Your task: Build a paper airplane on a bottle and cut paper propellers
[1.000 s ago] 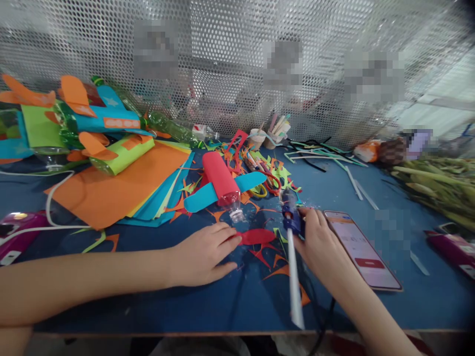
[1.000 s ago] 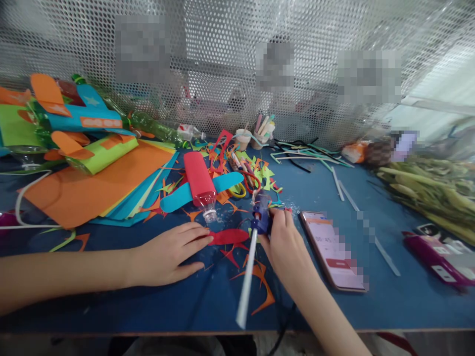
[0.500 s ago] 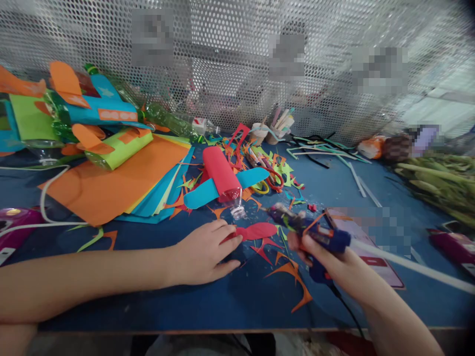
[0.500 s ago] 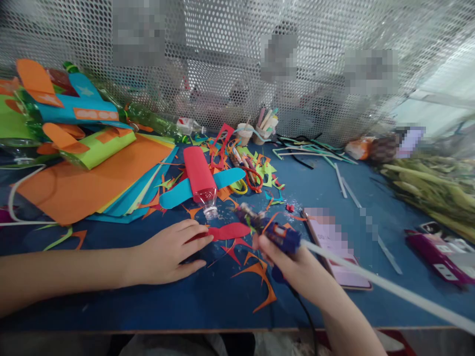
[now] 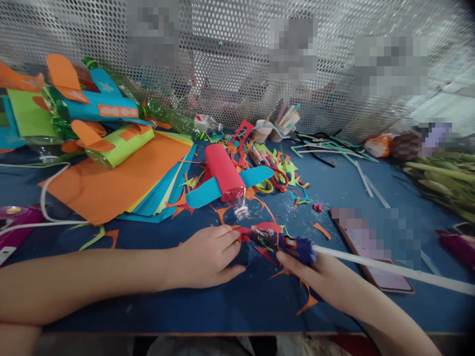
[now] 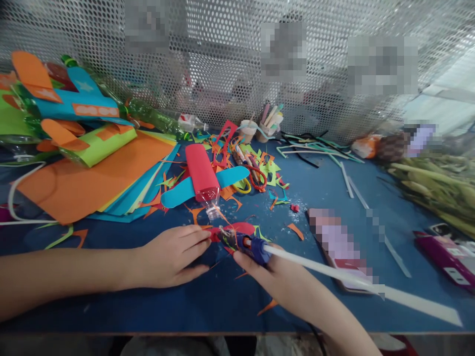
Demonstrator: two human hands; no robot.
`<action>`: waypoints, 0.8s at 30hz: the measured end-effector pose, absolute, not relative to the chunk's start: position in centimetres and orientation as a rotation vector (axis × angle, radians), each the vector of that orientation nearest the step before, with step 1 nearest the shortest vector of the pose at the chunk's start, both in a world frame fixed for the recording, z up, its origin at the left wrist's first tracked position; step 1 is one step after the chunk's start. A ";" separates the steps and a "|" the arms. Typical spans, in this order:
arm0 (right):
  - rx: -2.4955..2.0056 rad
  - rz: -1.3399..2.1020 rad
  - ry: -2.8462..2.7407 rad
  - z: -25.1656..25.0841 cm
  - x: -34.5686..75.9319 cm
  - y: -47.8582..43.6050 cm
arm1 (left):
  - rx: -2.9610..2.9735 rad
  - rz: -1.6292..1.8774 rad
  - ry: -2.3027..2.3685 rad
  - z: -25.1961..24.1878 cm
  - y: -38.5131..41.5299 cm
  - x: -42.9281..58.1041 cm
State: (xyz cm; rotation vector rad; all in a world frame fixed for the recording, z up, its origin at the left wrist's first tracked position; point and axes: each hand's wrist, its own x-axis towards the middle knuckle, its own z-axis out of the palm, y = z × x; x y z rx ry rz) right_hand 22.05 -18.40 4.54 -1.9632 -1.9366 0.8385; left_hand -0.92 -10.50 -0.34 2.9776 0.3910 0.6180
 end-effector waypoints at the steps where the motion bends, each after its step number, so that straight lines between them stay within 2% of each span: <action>1: -1.959 0.832 -1.948 4.6 21.9 -18.2 | 2.980 0.623 0.383 -0.4 -10.5 -0.9; 24: -1.746 0.733 -2.149 4.6 22.9 -18.0 | 3.009 0.624 0.364 0.0 -10.5 -0.7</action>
